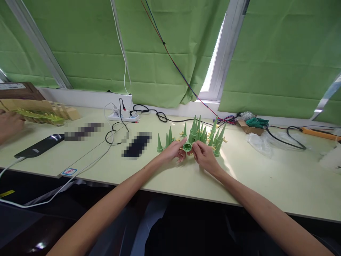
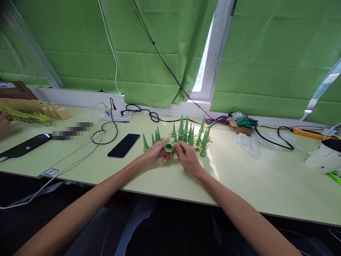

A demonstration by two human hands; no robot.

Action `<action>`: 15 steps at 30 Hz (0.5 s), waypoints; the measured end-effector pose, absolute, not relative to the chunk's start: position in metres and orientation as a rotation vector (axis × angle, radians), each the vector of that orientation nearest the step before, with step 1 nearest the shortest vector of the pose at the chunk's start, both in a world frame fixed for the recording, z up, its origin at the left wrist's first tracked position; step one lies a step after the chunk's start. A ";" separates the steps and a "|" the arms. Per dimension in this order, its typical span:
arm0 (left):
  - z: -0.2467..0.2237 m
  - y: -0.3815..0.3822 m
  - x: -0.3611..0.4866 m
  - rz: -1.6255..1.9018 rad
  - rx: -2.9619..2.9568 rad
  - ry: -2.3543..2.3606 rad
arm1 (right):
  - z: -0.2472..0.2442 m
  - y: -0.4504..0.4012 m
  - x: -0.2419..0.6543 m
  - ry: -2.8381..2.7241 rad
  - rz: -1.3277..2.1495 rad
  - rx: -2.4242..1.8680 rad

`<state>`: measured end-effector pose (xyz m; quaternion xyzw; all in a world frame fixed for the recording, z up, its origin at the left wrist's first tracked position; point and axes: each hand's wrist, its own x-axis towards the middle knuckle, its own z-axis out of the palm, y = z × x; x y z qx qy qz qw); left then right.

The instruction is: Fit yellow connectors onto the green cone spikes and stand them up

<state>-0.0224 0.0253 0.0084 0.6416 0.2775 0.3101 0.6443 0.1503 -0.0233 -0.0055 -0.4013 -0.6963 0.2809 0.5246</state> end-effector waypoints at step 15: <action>0.019 0.015 -0.029 0.737 1.594 0.572 | -0.008 -0.021 0.150 -1.717 0.593 -1.022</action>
